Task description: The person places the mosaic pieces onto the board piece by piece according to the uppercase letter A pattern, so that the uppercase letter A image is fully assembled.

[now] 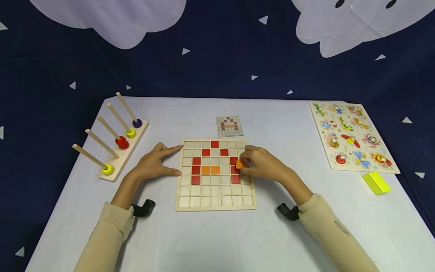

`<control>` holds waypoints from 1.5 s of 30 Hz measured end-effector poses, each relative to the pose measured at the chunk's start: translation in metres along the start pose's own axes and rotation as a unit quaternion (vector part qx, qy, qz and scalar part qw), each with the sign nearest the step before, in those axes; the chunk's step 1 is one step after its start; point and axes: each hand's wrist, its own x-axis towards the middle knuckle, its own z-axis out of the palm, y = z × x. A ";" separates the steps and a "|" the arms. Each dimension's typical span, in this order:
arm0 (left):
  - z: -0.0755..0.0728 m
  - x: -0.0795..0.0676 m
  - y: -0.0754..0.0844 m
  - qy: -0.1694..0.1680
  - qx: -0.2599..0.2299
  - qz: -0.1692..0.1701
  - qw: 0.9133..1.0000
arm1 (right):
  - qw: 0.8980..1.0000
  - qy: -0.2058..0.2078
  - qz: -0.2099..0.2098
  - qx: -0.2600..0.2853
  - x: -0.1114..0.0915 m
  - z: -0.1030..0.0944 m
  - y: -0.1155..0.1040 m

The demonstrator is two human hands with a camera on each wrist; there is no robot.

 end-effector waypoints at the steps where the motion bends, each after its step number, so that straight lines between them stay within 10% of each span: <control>1: 0.000 0.000 0.000 0.000 -0.001 0.001 1.000 | 1.000 -0.002 -0.003 -0.002 0.001 0.001 -0.001; 45: 0.003 -0.002 0.004 0.001 0.002 -0.003 1.000 | 0.997 -0.049 -0.051 -0.044 0.021 0.022 -0.021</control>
